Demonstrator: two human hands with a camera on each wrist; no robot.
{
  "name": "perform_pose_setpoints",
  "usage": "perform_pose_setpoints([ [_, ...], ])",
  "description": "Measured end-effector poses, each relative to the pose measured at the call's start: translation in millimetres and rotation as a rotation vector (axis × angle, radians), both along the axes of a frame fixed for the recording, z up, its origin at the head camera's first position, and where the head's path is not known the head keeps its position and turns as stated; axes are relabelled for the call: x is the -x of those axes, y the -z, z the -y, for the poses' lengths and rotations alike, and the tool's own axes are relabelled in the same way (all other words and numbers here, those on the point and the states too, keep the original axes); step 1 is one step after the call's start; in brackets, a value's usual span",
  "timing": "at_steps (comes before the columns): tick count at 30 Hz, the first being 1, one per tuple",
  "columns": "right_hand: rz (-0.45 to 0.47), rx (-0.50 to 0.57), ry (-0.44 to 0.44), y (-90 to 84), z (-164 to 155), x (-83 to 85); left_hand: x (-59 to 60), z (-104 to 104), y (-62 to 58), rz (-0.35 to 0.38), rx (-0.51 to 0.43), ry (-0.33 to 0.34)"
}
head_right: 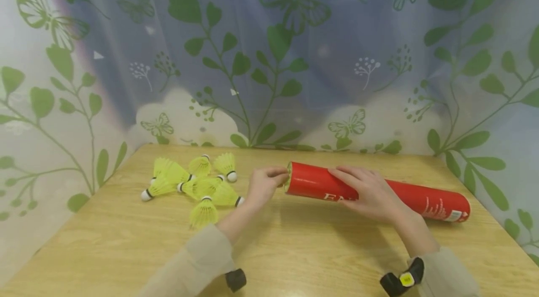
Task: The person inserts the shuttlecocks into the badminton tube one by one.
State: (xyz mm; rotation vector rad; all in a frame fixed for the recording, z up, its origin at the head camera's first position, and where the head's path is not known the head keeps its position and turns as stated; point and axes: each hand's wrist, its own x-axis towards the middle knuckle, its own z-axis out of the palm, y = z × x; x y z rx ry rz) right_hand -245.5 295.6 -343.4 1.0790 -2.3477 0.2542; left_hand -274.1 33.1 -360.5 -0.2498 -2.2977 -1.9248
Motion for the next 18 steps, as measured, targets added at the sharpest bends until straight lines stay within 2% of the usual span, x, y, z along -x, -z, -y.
perform_pose_setpoints([
  [10, -0.009, 0.007, -0.009, -2.6, 0.4, 0.5, -0.3, -1.6, -1.0, -0.111, 0.092, 0.023],
  [18, 0.013, 0.014, 0.003, -3.2, -1.1, -1.3, -1.4, -7.5, 1.1, -0.178, 0.107, 0.017],
])
